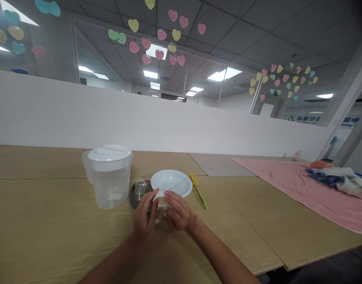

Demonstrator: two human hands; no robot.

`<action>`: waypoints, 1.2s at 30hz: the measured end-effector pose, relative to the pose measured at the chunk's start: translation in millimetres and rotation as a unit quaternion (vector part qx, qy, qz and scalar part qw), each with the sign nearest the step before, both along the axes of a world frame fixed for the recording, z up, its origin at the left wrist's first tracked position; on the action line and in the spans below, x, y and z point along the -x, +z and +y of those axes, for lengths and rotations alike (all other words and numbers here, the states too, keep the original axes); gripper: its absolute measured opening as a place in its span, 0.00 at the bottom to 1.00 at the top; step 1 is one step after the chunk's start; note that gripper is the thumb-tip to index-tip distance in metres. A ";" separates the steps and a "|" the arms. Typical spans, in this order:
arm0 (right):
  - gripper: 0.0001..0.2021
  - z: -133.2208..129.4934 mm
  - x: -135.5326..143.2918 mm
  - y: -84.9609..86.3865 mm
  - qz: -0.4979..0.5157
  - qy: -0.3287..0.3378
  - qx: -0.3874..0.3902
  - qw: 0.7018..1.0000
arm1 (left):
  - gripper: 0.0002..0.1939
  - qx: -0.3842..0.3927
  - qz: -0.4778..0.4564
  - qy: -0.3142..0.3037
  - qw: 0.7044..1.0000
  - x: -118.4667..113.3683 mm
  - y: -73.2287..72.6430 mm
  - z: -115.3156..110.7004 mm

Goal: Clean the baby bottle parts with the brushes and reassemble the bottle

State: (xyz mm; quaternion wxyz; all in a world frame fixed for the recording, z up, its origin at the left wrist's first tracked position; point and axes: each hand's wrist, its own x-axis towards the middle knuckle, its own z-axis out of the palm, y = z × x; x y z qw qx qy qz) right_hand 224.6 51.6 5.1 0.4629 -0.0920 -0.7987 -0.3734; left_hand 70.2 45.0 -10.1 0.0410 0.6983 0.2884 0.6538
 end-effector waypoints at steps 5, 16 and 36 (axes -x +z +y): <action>0.16 4.3 -2.2 -3.3 0.104 0.037 0.067 0.992 | 0.12 -0.018 0.014 -0.011 1.000 1.3 -2.9 1.3; 0.16 0.2 -1.3 -7.3 0.131 -0.040 0.034 0.990 | 0.14 -0.157 0.069 -0.048 0.984 6.0 -3.2 9.1; 0.16 -3.0 0.4 -2.0 0.072 -0.040 0.051 0.995 | 0.10 -0.185 0.077 -0.044 0.979 9.3 0.6 14.4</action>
